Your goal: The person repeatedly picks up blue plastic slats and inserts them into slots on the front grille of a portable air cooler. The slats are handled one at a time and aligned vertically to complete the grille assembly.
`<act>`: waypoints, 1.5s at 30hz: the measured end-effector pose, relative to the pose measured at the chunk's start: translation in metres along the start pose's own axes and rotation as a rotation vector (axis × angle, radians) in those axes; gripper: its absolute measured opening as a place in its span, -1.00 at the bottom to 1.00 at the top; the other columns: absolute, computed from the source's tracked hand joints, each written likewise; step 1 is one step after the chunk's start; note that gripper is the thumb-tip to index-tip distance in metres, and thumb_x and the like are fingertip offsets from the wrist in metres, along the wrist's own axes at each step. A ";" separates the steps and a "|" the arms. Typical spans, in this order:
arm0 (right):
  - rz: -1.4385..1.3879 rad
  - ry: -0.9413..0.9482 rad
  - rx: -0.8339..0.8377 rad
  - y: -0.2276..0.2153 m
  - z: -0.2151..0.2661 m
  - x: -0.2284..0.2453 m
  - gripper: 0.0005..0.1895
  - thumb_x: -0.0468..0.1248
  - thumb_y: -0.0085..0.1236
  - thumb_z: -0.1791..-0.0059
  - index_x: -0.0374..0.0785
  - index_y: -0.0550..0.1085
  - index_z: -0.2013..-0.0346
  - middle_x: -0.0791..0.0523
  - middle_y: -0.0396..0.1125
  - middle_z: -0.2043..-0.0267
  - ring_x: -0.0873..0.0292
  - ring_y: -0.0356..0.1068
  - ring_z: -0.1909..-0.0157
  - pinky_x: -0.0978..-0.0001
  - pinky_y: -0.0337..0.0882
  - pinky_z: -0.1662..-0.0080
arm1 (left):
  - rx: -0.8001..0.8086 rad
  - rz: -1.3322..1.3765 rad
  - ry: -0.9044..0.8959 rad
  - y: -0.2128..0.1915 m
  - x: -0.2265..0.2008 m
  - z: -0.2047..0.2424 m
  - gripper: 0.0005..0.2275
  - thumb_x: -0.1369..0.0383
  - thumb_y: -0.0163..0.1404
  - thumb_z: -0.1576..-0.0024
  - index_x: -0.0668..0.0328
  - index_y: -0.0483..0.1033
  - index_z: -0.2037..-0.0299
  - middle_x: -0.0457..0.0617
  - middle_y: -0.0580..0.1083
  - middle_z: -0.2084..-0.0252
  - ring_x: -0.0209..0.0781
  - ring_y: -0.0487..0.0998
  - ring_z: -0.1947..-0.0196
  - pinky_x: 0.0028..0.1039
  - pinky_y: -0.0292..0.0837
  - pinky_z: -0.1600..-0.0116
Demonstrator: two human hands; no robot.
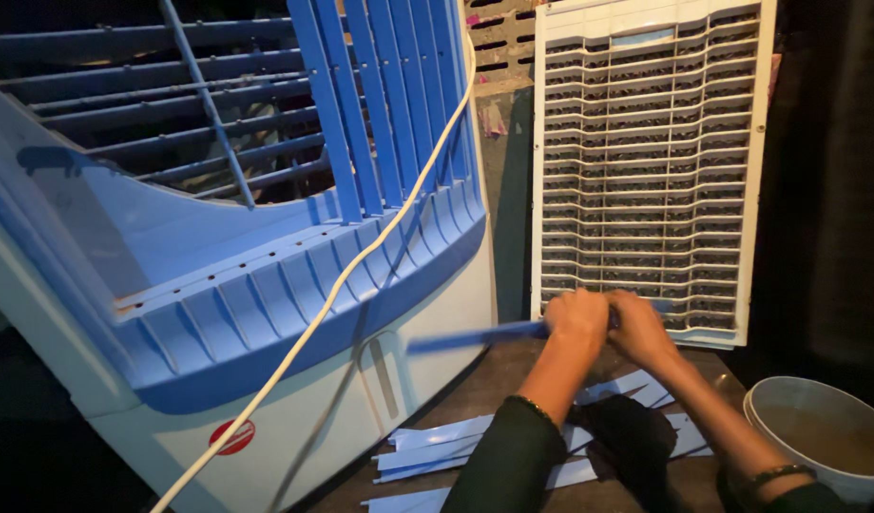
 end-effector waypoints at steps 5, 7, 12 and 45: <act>0.026 -0.032 -0.235 -0.012 -0.014 0.046 -0.53 -0.48 0.22 0.31 -0.29 0.55 0.09 -0.14 0.38 -0.10 -0.24 0.35 -0.17 0.03 0.35 -0.17 | -0.068 0.161 -0.089 -0.009 0.016 0.012 -0.69 0.37 0.10 -0.13 0.26 0.53 -0.07 0.25 0.57 0.00 0.19 0.59 -0.07 -0.08 0.54 -0.07; 0.014 0.020 -0.314 -0.017 -0.019 0.059 -0.53 -0.46 0.19 0.20 -0.32 0.49 -0.02 -0.20 0.34 -0.15 -0.27 0.34 -0.19 0.00 0.33 -0.19 | -0.111 0.187 -0.113 -0.018 0.019 0.016 -0.74 0.37 0.04 -0.20 0.23 0.55 -0.07 0.27 0.58 -0.01 0.23 0.57 -0.10 -0.06 0.53 -0.10; -0.103 0.094 -0.427 -0.027 -0.034 0.095 -0.33 -0.34 0.21 0.02 -0.55 0.17 -0.28 -0.37 0.23 -0.19 -0.32 0.37 -0.10 0.00 0.38 -0.10 | -0.135 0.242 -0.181 -0.050 0.021 0.043 -0.55 0.38 0.13 -0.09 0.04 0.39 -0.22 0.26 0.35 -0.22 0.31 0.26 -0.30 0.10 0.25 -0.29; -0.172 -0.205 -0.482 -0.128 -0.109 0.299 -0.51 -0.18 0.29 0.05 -0.29 0.52 -0.14 -0.08 0.52 0.22 -0.06 0.58 0.23 0.17 0.54 0.15 | -1.016 0.561 -0.020 -0.209 0.039 0.116 -0.68 0.30 0.11 -0.08 0.31 0.40 0.03 0.22 0.42 0.08 0.26 0.48 0.03 -0.04 0.43 0.03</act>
Point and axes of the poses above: each hand's wrist, its own z-axis away from the middle knuckle, its own y-axis out of the palm, x = y × z, the point moved 2 cm from there along -z, towards the middle knuckle
